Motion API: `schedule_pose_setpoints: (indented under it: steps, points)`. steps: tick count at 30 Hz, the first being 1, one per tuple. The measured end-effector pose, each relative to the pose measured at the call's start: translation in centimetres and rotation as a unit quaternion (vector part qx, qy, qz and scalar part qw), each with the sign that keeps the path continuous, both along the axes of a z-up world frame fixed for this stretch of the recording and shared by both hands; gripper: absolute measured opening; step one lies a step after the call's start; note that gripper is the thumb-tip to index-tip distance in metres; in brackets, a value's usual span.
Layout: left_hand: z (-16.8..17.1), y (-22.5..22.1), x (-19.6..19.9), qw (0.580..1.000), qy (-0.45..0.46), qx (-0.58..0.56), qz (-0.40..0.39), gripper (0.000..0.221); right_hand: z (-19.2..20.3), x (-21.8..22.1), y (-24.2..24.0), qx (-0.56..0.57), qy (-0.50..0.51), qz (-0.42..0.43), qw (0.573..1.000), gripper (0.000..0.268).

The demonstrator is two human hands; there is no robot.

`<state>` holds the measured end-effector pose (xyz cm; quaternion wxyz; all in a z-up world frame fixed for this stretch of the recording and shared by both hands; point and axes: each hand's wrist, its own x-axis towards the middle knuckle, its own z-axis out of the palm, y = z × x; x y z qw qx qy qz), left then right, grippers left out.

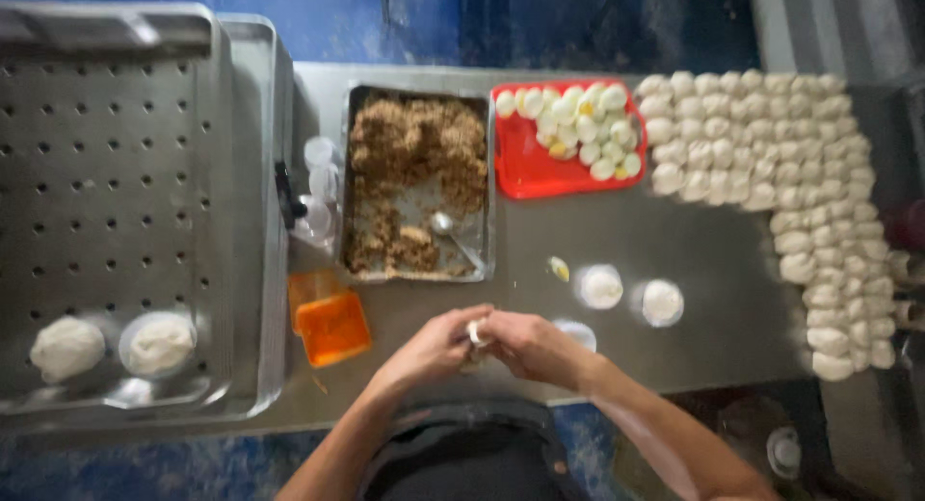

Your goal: The person prepares steamed buns by flattening pieces of dough, scooping a meat filling onto them using a spoon, adding a slice of boiled egg, and pinching the dough by hand to seal it before placing it in a steamer tray.

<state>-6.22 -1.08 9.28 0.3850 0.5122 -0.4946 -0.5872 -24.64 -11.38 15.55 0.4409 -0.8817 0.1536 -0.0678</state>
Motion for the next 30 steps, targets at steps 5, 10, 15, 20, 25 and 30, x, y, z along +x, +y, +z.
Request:
schedule_pose_setpoints:
  steps: [5,10,15,20,25,30]
  points:
    - [-2.8,0.6,0.7,0.971,0.137,-0.073,0.184,0.084,-1.9,-0.3,-0.2,0.011,-0.034,-0.067,0.997,0.028]
    - [-0.9,2.5,1.7,0.925,0.278,0.117,0.232,0.054,-0.3,0.7,0.6,-0.075,-0.036,-0.147,0.986,0.016]
    - [0.6,2.1,-0.3,0.938,0.218,-0.047,0.264,0.042,1.5,2.6,0.8,0.054,0.017,-0.179,0.982,0.041]
    - [1.3,1.7,-0.9,0.950,0.181,-0.027,0.253,0.040,1.4,2.7,0.3,-0.023,-0.020,-0.126,0.992,0.023]
    - [1.9,1.3,-0.1,0.973,0.048,-0.028,0.224,0.047,1.5,2.8,0.3,0.100,-0.036,-0.144,0.984,0.037]
    - [1.6,1.2,0.6,0.972,0.149,0.028,0.180,0.049,0.8,2.6,0.6,0.051,-0.014,-0.140,0.989,0.029]
